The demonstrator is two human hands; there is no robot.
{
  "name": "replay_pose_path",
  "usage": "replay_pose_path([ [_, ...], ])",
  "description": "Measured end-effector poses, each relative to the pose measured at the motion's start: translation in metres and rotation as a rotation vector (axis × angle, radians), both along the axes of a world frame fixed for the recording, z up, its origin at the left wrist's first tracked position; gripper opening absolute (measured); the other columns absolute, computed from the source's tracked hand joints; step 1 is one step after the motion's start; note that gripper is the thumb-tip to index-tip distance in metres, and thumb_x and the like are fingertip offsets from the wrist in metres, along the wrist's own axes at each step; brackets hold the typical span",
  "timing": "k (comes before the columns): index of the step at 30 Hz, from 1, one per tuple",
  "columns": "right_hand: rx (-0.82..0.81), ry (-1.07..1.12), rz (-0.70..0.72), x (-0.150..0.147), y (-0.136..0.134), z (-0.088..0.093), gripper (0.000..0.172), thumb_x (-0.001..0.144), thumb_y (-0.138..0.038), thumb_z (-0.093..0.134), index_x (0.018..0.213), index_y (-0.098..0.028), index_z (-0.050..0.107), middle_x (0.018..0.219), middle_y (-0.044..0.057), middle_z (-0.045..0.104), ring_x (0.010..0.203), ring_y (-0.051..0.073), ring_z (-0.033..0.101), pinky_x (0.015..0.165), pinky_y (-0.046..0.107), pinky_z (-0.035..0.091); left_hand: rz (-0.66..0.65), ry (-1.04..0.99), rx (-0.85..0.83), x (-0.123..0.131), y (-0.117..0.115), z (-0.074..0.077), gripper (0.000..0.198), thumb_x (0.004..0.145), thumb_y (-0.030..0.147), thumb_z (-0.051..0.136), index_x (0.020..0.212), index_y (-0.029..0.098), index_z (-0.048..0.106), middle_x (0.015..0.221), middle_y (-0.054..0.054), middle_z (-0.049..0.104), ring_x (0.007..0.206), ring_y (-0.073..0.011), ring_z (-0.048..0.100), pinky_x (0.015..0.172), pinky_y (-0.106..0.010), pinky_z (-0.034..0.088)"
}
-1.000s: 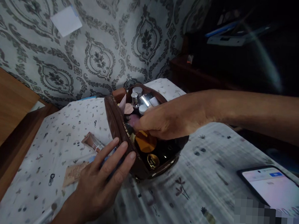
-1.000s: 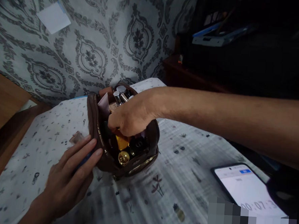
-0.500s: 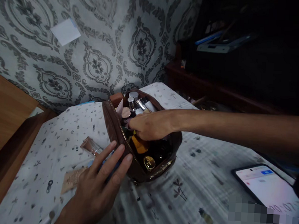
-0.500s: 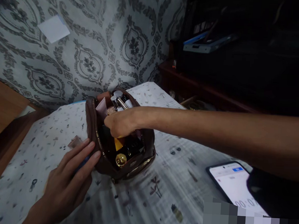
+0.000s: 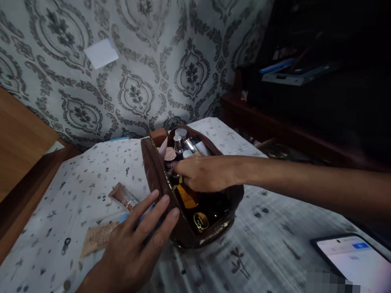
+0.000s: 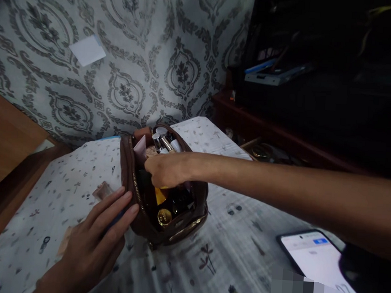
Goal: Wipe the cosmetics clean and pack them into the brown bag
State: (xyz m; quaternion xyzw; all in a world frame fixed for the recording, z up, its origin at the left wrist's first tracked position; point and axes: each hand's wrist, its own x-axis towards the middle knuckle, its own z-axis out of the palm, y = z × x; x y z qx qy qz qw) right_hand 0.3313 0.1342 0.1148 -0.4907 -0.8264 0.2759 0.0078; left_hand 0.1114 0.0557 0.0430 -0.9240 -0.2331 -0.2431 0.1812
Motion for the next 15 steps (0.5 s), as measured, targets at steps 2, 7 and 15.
replay_pose_path([
  [2,0.025,-0.089,0.036,-0.0005,-0.0005,0.0005,0.024,0.079,-0.001,0.053,0.09,-0.013,0.071,0.084,0.009,0.071,0.073,0.018,0.062,0.056,0.024,0.038,0.01,-0.004,0.005,0.0,-0.0003,0.0003,0.046,0.09,-0.001,0.044,0.133,0.011,0.056,0.139,-0.014,0.055,0.141,-0.0286,0.041,0.102,-0.036,0.049],
  [7,0.023,-0.022,0.025,-0.0021,-0.001,0.0025,0.014,0.083,-0.008,0.055,0.087,-0.013,0.068,0.081,0.008,0.069,0.073,0.018,0.063,0.056,0.023,0.04,0.019,0.018,0.013,-0.0018,-0.0011,-0.0001,0.05,0.089,-0.001,0.043,0.136,0.011,0.053,0.14,-0.015,0.055,0.142,-0.0296,0.04,0.093,-0.032,0.053],
  [15,-0.025,-0.046,-0.091,-0.0084,0.0022,0.0022,0.028,0.082,-0.007,0.054,0.106,-0.016,0.065,0.105,0.012,0.071,0.092,0.025,0.068,0.063,0.025,0.047,0.04,0.032,0.038,-0.002,-0.0021,0.0027,0.049,0.09,0.001,0.044,0.137,0.011,0.053,0.139,-0.014,0.058,0.139,-0.0283,0.044,0.087,-0.03,0.056],
])
